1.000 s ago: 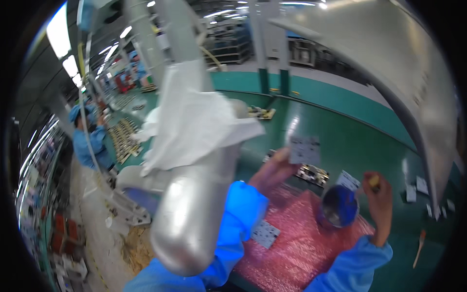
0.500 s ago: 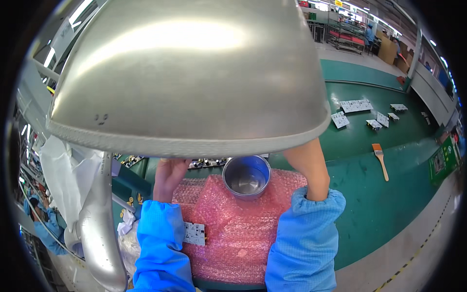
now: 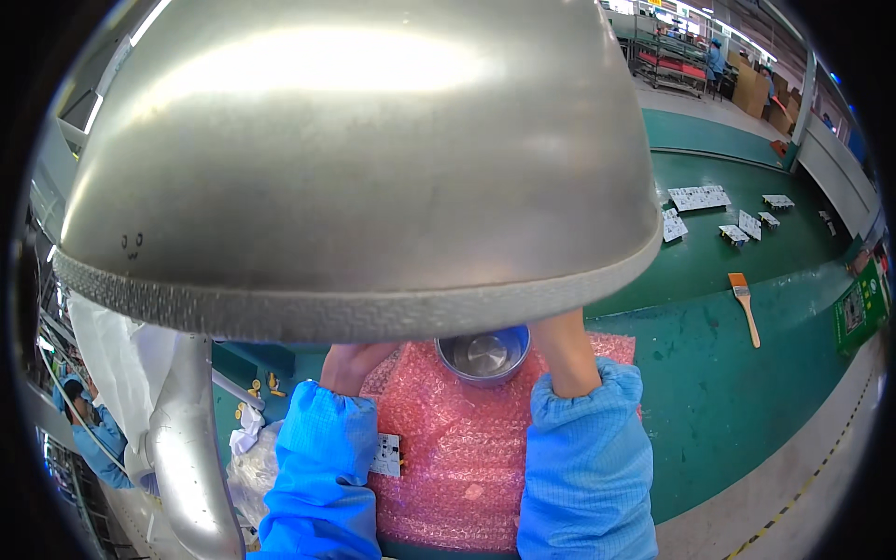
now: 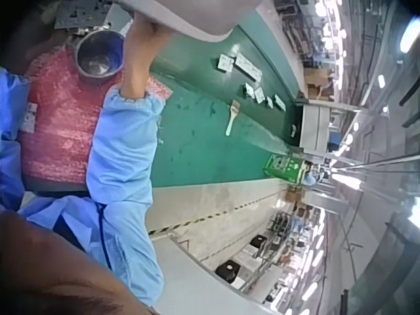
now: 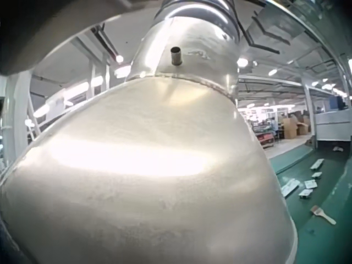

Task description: The person dips a brush into a bowl of liquid, coats the underside and sides of circuit boards with the brush, and handles the components by hand.

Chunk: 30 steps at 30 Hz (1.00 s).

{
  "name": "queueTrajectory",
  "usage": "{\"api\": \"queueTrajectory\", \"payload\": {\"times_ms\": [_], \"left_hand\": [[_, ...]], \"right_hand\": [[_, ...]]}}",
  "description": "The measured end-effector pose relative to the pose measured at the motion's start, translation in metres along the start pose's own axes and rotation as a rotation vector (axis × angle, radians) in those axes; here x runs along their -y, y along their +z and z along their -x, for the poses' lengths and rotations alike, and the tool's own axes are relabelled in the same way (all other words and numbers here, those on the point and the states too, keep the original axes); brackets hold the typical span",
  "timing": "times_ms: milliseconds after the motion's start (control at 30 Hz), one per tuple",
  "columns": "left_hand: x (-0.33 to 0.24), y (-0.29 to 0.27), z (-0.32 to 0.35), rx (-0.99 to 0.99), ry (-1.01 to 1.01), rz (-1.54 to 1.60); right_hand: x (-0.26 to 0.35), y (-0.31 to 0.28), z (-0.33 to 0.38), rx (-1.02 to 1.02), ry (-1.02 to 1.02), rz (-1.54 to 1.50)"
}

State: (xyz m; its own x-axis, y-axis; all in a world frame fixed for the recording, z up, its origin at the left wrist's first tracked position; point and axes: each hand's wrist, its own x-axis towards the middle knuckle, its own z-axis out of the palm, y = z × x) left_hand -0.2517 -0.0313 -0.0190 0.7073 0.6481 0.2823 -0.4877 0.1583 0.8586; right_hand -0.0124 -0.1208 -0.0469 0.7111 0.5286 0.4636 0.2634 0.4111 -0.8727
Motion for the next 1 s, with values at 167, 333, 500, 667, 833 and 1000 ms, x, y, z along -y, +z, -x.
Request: {"api": "queueTrajectory", "payload": {"times_ms": [167, 333, 500, 667, 833, 1000], "left_hand": [[0.008, -0.015, -0.001, -0.065, -0.077, 0.085], [-0.004, 0.002, -0.004, 0.123, 0.007, 0.191], [-0.012, 0.009, -0.004, 0.023, -0.056, 0.15], [0.0, -0.003, -0.006, -0.079, -0.036, 0.161], [0.004, -0.011, -0.006, -0.03, -0.013, 0.177], [0.009, -0.016, -0.011, -0.029, 0.01, 0.189]], "right_hand": [[-0.006, -0.007, 0.0, 0.045, -0.07, 0.167], [-0.02, -0.006, -0.006, 0.106, -0.154, 0.318], [-0.028, -0.017, -0.011, 0.119, -0.184, 0.423], [-0.017, -0.043, -0.018, 0.091, -0.155, 0.451], [0.009, -0.025, -0.015, 0.011, -0.003, 0.045], [-0.001, -0.03, -0.01, 0.059, -0.304, 0.542]]}}
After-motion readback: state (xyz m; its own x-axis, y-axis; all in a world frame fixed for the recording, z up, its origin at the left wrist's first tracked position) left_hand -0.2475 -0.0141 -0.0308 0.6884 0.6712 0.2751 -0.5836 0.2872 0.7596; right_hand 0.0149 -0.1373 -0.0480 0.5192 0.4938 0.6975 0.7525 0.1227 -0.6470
